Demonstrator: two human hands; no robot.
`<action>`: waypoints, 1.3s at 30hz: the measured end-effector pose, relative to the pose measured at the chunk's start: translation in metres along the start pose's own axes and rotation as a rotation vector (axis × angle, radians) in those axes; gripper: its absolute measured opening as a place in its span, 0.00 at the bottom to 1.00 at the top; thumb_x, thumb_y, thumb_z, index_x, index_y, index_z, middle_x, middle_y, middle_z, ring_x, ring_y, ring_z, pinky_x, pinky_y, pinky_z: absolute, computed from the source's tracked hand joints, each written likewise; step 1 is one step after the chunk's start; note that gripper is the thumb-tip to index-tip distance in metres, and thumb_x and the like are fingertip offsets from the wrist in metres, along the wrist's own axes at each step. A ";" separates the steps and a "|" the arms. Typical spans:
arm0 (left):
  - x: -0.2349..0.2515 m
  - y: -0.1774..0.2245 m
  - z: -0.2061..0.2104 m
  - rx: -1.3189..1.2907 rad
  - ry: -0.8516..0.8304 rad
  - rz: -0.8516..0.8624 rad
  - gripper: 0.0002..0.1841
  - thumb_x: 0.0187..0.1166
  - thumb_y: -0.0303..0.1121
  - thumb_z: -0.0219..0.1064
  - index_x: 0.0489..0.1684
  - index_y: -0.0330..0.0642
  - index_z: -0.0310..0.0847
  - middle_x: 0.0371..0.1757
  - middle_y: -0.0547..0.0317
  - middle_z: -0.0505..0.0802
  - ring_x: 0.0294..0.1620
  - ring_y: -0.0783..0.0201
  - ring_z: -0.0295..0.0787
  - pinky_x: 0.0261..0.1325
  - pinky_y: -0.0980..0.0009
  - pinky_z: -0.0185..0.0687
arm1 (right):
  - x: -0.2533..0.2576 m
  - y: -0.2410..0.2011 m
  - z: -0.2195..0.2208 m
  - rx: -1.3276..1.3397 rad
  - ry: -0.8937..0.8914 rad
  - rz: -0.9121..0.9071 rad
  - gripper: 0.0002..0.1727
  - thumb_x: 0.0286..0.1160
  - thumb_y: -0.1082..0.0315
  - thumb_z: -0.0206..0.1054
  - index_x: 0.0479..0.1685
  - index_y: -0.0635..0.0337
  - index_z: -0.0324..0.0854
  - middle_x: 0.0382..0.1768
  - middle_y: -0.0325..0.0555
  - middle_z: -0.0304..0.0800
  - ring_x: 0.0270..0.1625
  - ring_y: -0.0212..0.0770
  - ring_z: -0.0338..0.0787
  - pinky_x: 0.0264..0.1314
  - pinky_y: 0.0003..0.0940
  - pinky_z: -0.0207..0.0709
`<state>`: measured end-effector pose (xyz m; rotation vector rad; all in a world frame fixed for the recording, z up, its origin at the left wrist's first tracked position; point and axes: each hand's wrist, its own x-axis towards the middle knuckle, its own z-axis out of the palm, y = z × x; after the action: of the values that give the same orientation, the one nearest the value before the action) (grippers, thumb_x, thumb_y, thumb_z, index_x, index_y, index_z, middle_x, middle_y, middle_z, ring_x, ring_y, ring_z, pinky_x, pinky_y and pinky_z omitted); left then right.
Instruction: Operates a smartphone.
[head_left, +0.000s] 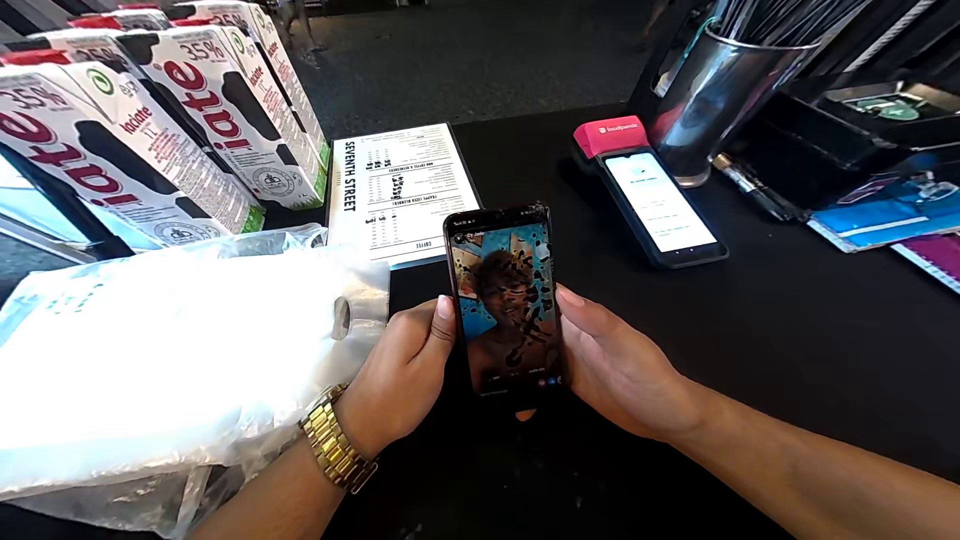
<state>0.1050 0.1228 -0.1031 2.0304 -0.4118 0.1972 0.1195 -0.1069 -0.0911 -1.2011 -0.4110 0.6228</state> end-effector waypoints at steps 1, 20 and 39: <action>0.000 0.000 0.000 0.000 0.002 0.002 0.27 0.95 0.46 0.38 0.37 0.52 0.86 0.33 0.71 0.90 0.41 0.79 0.89 0.44 0.78 0.86 | 0.000 0.000 0.000 0.001 0.002 0.004 0.39 0.79 0.28 0.53 0.83 0.39 0.67 0.64 0.53 0.86 0.61 0.52 0.91 0.44 0.49 0.92; 0.000 -0.002 0.000 0.008 0.001 -0.003 0.27 0.95 0.49 0.37 0.39 0.53 0.86 0.34 0.72 0.91 0.43 0.79 0.89 0.46 0.77 0.86 | 0.000 -0.001 0.001 0.002 0.020 0.015 0.39 0.77 0.27 0.55 0.82 0.39 0.68 0.65 0.53 0.85 0.62 0.52 0.91 0.43 0.48 0.93; 0.000 -0.002 0.001 -0.009 0.002 -0.011 0.27 0.95 0.48 0.38 0.37 0.52 0.86 0.34 0.71 0.91 0.43 0.78 0.90 0.46 0.76 0.87 | 0.000 -0.002 0.001 -0.007 0.013 0.008 0.39 0.77 0.27 0.55 0.82 0.40 0.68 0.65 0.54 0.86 0.61 0.53 0.92 0.43 0.49 0.93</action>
<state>0.1057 0.1232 -0.1052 2.0228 -0.3995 0.1899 0.1191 -0.1065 -0.0892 -1.2127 -0.3983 0.6206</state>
